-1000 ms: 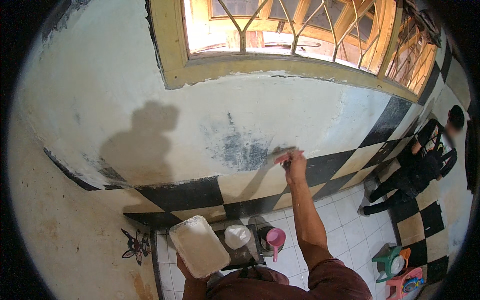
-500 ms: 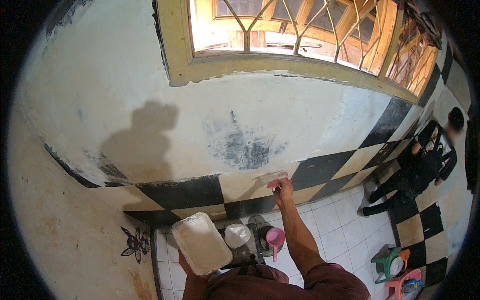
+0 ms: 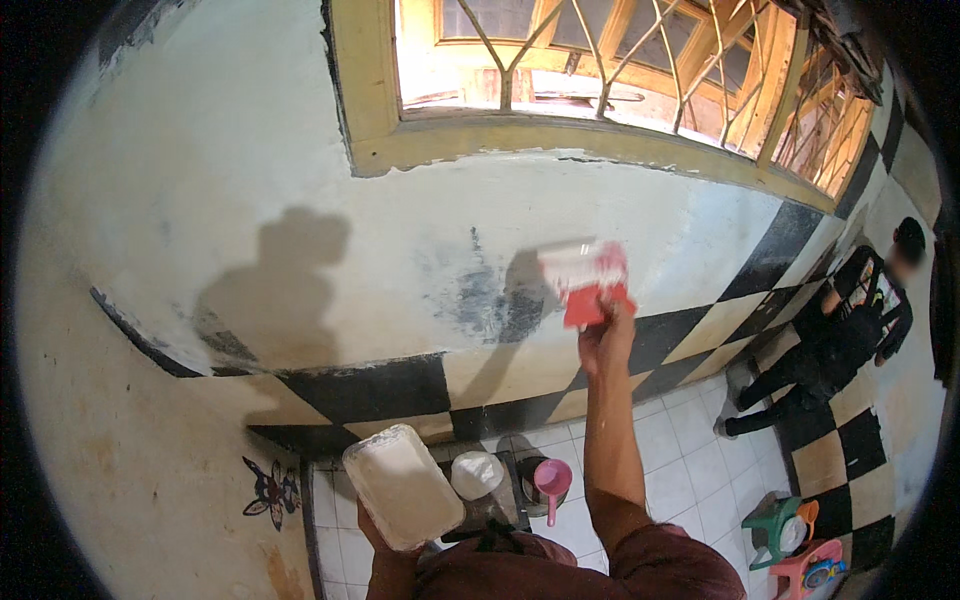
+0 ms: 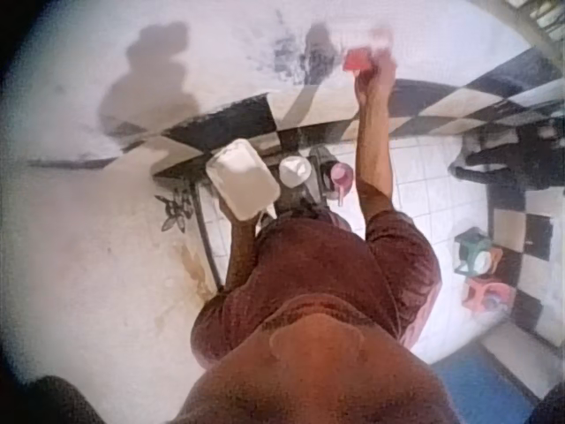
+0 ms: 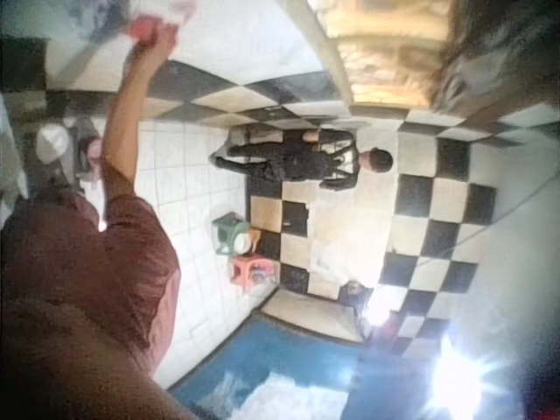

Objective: The person applies a white plaster or filler to a damaged section of a wall using a red putty knife, frequently reloading the knife from a white plastic container.

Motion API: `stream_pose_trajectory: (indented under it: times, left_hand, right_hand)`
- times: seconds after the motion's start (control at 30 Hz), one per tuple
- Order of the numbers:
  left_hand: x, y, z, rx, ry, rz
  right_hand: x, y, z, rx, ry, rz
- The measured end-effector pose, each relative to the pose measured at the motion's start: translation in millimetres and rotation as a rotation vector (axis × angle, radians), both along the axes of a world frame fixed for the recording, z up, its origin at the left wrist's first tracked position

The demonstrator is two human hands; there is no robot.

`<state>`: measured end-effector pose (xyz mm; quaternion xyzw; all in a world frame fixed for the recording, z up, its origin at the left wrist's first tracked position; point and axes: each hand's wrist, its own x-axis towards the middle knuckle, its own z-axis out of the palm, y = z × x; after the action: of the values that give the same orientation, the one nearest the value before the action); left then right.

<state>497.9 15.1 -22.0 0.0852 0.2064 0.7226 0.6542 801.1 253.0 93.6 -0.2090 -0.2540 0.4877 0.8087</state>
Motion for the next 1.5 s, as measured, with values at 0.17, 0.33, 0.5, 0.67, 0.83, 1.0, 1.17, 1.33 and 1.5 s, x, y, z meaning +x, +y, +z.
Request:
stream_pose_trajectory:
  times: [0.17,0.33,0.5,0.67,0.83,1.0,1.17,1.33,1.5]
  left_hand:
    - [-7,-5,-6,-0.022,-0.017,-0.009]
    - [-5,-6,8,0.011,0.015,-0.041]
    - [-11,-11,0,0.04,0.199,0.014]
    - [-6,-9,13,-0.012,-0.066,0.005]
    - [-7,-13,-6,-0.006,0.03,-0.003]
    - [-13,-17,-15,-0.012,0.031,0.008]
    - [-8,-17,-6,-0.005,0.01,0.014]
    - [-17,-23,-23,-0.035,0.014,0.02]
    - [-6,-10,-26,-0.019,0.073,0.007]
  right_hand:
    - [-8,-14,-172,-0.274,-0.08,0.106]
    - [-21,22,-235,-0.535,-0.023,0.17]
    - [-38,83,-94,-0.404,0.049,0.156]
    - [-31,13,-20,-0.207,-0.006,0.14]
    - [-11,-12,-140,-0.383,-0.183,0.176]
    - [-2,8,-248,-0.534,-0.314,0.323]
    - [-4,62,-213,-0.504,-0.118,0.153]
    - [-30,8,-53,-0.332,-0.086,0.13]
    - [8,6,-139,-0.376,-0.115,0.128]
